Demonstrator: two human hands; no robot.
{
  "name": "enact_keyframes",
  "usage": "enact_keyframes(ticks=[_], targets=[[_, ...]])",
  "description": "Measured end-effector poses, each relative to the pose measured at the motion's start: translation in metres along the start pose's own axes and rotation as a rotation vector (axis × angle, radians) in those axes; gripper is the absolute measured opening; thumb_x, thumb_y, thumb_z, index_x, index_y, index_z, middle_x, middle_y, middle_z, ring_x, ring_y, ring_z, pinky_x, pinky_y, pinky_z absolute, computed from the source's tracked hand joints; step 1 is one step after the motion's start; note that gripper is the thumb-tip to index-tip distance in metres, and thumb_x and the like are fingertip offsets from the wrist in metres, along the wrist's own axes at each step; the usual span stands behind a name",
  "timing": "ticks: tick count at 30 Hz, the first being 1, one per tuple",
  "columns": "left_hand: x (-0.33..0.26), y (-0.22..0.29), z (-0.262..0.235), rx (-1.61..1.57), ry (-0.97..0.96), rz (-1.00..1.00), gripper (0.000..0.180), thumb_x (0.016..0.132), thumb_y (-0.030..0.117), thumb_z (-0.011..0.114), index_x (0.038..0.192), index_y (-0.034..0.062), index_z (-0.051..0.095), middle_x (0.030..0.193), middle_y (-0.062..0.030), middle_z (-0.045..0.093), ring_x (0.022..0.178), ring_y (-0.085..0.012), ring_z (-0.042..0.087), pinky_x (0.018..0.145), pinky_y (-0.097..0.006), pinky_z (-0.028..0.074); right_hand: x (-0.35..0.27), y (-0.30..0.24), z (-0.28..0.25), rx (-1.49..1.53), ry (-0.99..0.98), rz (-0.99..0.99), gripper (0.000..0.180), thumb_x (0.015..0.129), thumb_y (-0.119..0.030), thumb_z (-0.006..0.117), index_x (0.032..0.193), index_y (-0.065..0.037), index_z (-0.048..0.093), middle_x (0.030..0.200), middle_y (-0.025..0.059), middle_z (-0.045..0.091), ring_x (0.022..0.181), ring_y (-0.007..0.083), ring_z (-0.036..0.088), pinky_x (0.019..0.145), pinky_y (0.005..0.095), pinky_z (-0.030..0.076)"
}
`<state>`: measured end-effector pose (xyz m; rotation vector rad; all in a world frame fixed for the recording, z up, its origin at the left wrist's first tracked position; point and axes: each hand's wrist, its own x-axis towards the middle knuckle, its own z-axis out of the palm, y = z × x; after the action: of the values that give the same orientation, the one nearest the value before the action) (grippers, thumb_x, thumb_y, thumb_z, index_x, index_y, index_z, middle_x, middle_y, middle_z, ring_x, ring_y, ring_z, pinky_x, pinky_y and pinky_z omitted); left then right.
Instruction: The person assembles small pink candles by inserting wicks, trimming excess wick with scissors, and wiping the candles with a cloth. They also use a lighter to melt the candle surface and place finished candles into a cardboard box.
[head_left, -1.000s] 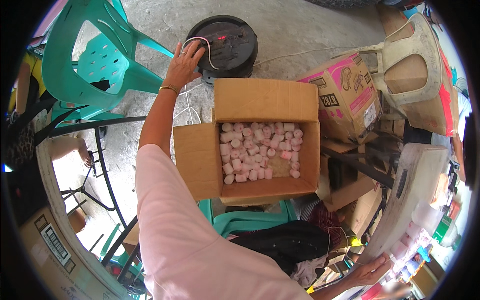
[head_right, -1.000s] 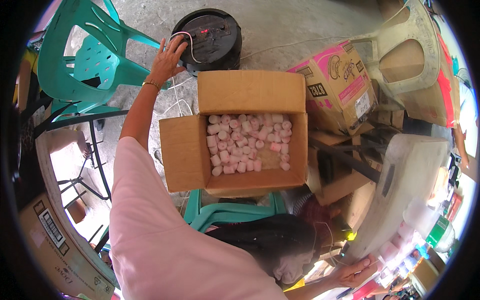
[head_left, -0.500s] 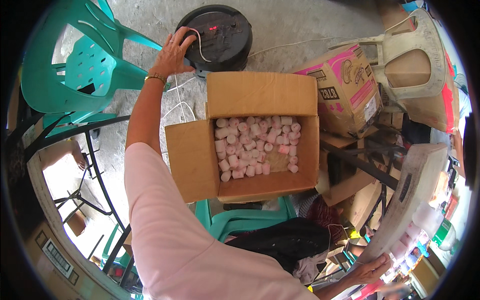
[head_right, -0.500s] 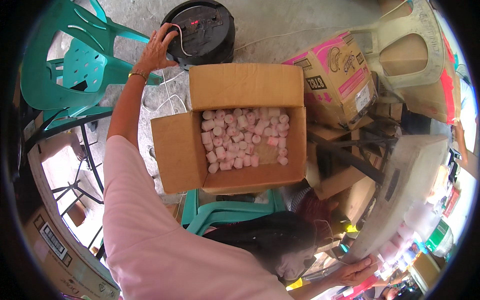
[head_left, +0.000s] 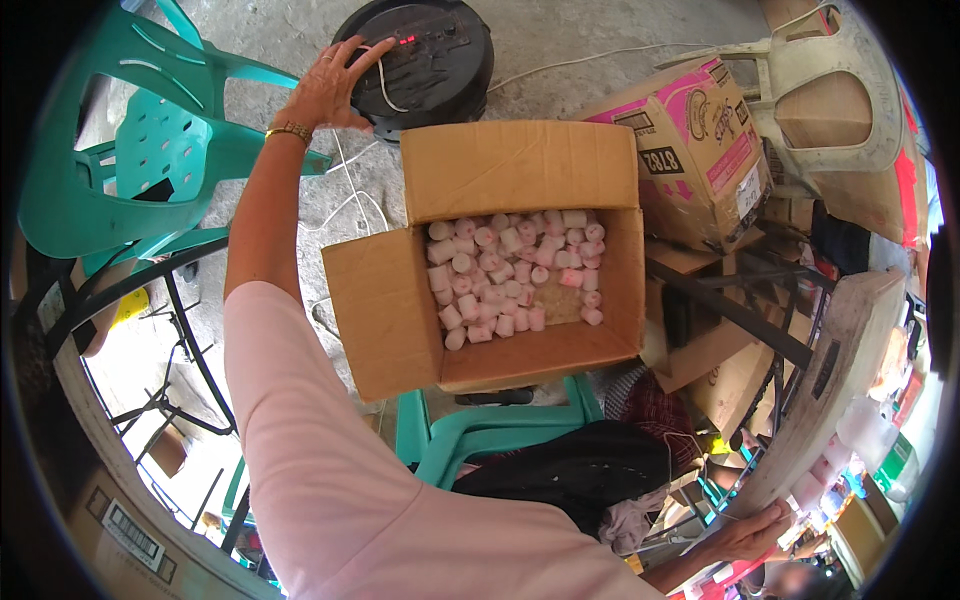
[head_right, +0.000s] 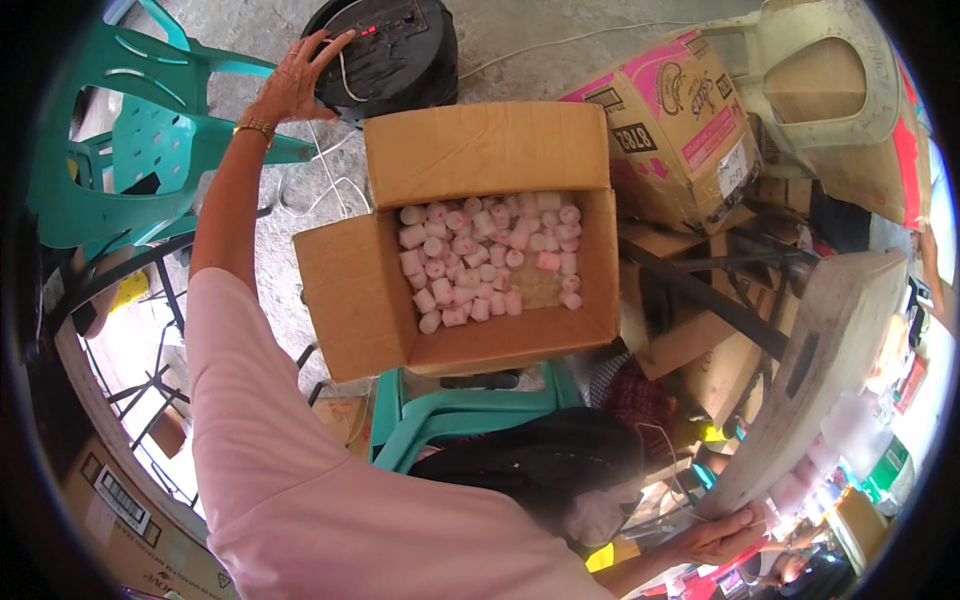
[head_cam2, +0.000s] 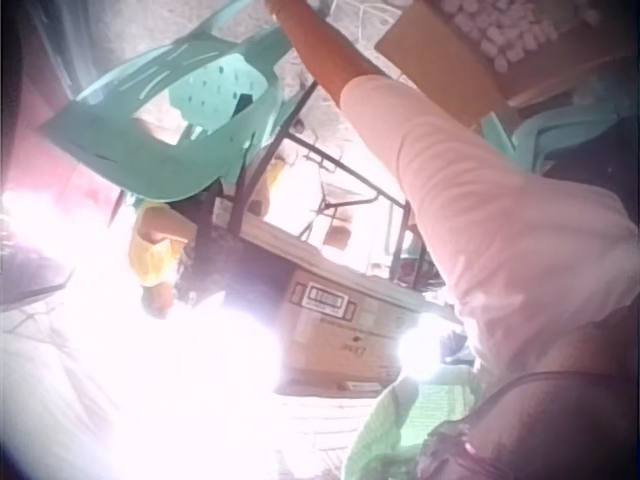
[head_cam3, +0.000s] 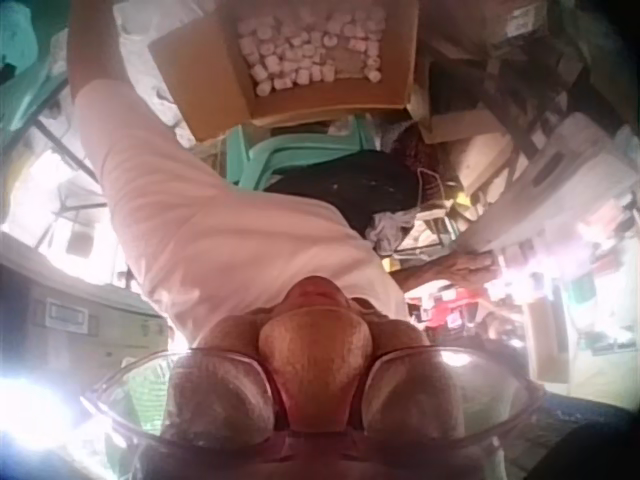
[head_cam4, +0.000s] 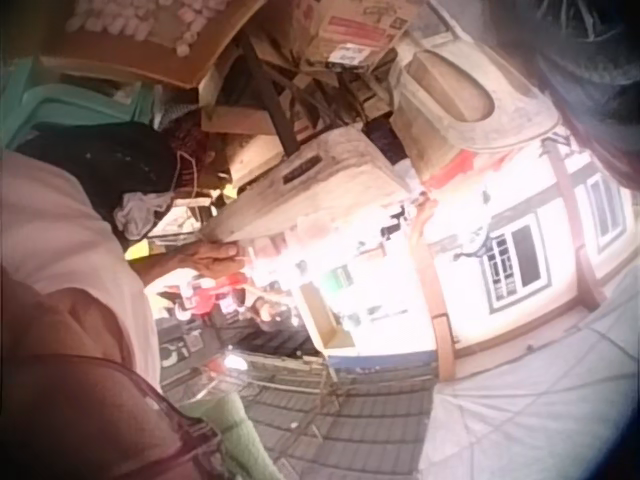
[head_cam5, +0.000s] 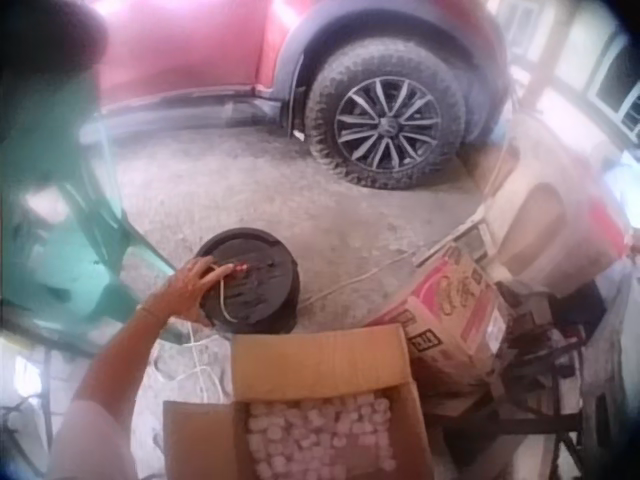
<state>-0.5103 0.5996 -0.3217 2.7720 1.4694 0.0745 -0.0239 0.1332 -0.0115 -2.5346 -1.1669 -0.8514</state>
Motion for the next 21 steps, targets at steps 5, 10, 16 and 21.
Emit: enact_keyframes(ticks=[5,10,16,21], targets=[[0.006,-0.002,-0.003,0.031,-0.038,-0.07,0.134,0.042,0.041,0.095,0.151,0.0394,0.017,0.143,-0.0137,0.041,0.132,-0.0368,0.041,0.114,-0.047,0.033,0.0,-0.008,0.002,-0.016,0.017,0.013,0.033,0.103,-0.026,0.044,0.1,0.001,0.061,0.087,0.0107,0.062,0.075,0.0224,0.057,0.067,0.0343,0.045],[0.004,0.0,-0.002,0.028,-0.015,-0.072,0.134,0.042,0.046,0.094,0.151,0.0385,0.017,0.141,-0.0147,0.044,0.131,-0.0375,0.043,0.116,-0.05,0.029,0.0,-0.009,0.0,-0.02,-0.004,0.015,0.032,0.103,-0.026,0.043,0.1,0.001,0.061,0.09,0.0108,0.061,0.077,0.0228,0.057,0.068,0.0343,0.045],[-0.001,0.003,-0.002,0.035,-0.014,-0.065,0.133,0.042,0.052,0.092,0.152,0.035,0.018,0.137,-0.0161,0.045,0.13,-0.0377,0.044,0.116,-0.05,0.027,-0.001,0.002,0.001,0.0,-0.008,-0.003,0.032,0.104,-0.026,0.043,0.101,0.001,0.06,0.092,0.0109,0.061,0.079,0.0228,0.058,0.069,0.0338,0.046],[-0.004,0.008,-0.002,0.015,-0.014,-0.099,0.129,0.042,0.057,0.089,0.15,0.0325,0.023,0.136,-0.0161,0.045,0.129,-0.038,0.045,0.115,-0.05,0.028,0.0,0.01,0.002,0.009,-0.015,0.002,0.031,0.104,-0.026,0.043,0.102,0.0,0.06,0.093,0.0109,0.061,0.081,0.023,0.058,0.071,0.0334,0.046]])
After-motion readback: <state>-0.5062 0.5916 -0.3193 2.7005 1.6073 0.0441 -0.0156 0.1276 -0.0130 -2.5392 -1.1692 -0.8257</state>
